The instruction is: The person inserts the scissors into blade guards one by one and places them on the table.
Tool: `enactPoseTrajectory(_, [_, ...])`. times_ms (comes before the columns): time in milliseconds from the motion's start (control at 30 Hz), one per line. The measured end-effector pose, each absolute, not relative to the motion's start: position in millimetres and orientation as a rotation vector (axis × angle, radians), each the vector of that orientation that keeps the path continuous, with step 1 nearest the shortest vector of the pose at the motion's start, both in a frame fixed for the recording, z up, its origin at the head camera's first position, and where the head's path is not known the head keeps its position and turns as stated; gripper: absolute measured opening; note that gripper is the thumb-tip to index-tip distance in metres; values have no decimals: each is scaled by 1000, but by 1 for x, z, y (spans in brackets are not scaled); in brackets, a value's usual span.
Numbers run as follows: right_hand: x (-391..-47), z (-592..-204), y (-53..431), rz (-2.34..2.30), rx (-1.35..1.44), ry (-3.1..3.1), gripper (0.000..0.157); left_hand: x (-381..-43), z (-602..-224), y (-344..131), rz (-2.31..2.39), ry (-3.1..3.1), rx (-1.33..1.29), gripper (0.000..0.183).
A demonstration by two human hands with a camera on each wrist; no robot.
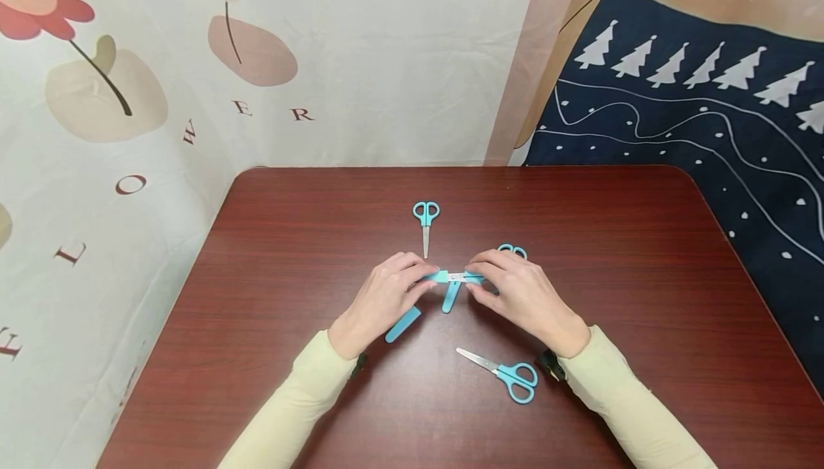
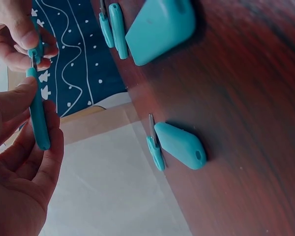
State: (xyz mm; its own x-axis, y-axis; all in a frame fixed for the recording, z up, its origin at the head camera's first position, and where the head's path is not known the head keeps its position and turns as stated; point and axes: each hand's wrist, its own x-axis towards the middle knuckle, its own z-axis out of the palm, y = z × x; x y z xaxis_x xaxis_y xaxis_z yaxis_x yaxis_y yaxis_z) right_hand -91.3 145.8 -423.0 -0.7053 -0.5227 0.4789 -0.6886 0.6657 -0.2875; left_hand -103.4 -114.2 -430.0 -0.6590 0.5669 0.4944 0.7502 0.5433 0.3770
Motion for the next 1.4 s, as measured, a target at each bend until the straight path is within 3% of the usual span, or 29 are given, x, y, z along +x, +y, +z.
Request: enactPoseTrajectory(1400, [-90, -422, 140, 642, 981, -2503, 26, -101, -430, -108, -750, -2449, -1095, 15])
